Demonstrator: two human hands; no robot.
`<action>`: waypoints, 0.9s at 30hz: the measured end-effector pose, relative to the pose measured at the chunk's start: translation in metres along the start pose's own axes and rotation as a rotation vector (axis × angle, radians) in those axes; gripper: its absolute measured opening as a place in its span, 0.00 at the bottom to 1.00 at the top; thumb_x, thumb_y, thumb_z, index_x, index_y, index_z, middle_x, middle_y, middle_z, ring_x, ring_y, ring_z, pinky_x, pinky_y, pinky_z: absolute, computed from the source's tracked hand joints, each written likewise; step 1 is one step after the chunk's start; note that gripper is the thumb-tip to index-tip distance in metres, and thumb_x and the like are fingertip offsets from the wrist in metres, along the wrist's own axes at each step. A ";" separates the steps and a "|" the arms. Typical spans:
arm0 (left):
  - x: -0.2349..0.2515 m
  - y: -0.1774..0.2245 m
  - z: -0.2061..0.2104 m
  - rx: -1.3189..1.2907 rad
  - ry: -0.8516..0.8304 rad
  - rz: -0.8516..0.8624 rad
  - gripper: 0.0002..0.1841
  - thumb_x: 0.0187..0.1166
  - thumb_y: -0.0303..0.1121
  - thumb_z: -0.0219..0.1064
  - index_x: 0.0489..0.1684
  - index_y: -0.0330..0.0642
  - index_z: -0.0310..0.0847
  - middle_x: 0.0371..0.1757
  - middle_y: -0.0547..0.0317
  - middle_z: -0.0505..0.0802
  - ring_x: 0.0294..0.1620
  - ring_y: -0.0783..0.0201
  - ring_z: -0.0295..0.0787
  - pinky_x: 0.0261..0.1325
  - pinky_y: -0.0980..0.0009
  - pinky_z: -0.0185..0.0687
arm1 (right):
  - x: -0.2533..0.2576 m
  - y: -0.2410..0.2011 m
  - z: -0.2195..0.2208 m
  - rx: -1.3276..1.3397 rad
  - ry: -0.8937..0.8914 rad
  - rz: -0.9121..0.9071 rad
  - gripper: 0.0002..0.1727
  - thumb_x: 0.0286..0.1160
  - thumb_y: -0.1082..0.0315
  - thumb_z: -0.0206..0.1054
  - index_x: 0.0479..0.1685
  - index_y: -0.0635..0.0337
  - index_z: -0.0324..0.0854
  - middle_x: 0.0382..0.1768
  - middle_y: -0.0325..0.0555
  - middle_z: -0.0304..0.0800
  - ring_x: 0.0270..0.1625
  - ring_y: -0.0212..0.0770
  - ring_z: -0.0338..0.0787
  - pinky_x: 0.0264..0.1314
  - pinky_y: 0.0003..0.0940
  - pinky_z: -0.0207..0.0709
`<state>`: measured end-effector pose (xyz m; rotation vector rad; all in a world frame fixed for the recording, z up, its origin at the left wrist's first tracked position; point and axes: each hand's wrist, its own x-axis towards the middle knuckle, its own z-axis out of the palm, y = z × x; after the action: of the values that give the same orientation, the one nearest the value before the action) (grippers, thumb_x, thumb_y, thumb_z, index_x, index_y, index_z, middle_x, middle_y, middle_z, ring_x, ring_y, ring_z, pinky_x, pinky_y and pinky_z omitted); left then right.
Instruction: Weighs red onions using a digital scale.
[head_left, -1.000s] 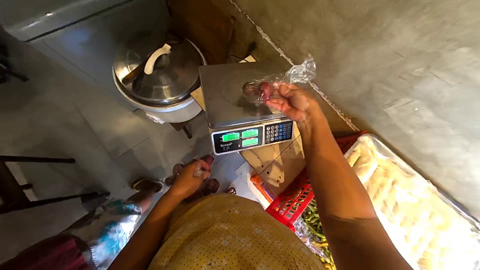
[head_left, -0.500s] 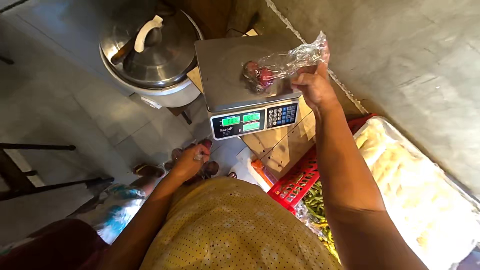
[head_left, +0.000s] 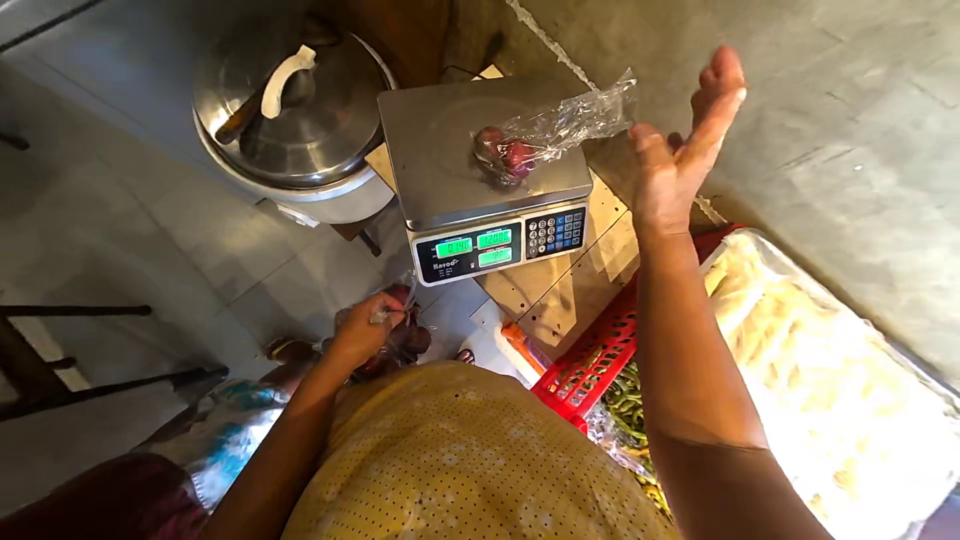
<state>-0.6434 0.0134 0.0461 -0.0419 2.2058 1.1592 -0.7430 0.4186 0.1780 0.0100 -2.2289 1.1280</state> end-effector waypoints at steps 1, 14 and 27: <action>0.001 -0.002 -0.003 0.006 0.022 -0.004 0.12 0.84 0.35 0.67 0.58 0.40 0.85 0.52 0.45 0.91 0.55 0.53 0.88 0.63 0.46 0.81 | 0.000 -0.010 0.003 -0.093 -0.031 -0.089 0.39 0.70 0.64 0.68 0.83 0.72 0.64 0.84 0.67 0.65 0.87 0.55 0.66 0.82 0.45 0.69; -0.042 0.020 -0.073 -0.119 0.381 0.081 0.08 0.84 0.32 0.67 0.53 0.42 0.83 0.46 0.55 0.90 0.44 0.66 0.86 0.51 0.59 0.84 | 0.015 -0.035 0.081 -0.448 -0.505 -0.192 0.23 0.76 0.56 0.67 0.65 0.58 0.87 0.77 0.58 0.81 0.87 0.57 0.70 0.94 0.65 0.41; -0.079 0.082 -0.116 -0.237 0.586 0.337 0.08 0.80 0.33 0.67 0.52 0.51 0.80 0.40 0.77 0.87 0.38 0.85 0.84 0.43 0.85 0.83 | 0.025 -0.010 0.082 -0.478 -0.649 0.211 0.38 0.73 0.52 0.63 0.89 0.40 0.67 0.81 0.45 0.78 0.87 0.54 0.70 0.85 0.82 0.34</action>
<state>-0.6658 -0.0438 0.1965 -0.1263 2.6307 1.7717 -0.8036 0.3595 0.1629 -0.0694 -3.1000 0.7205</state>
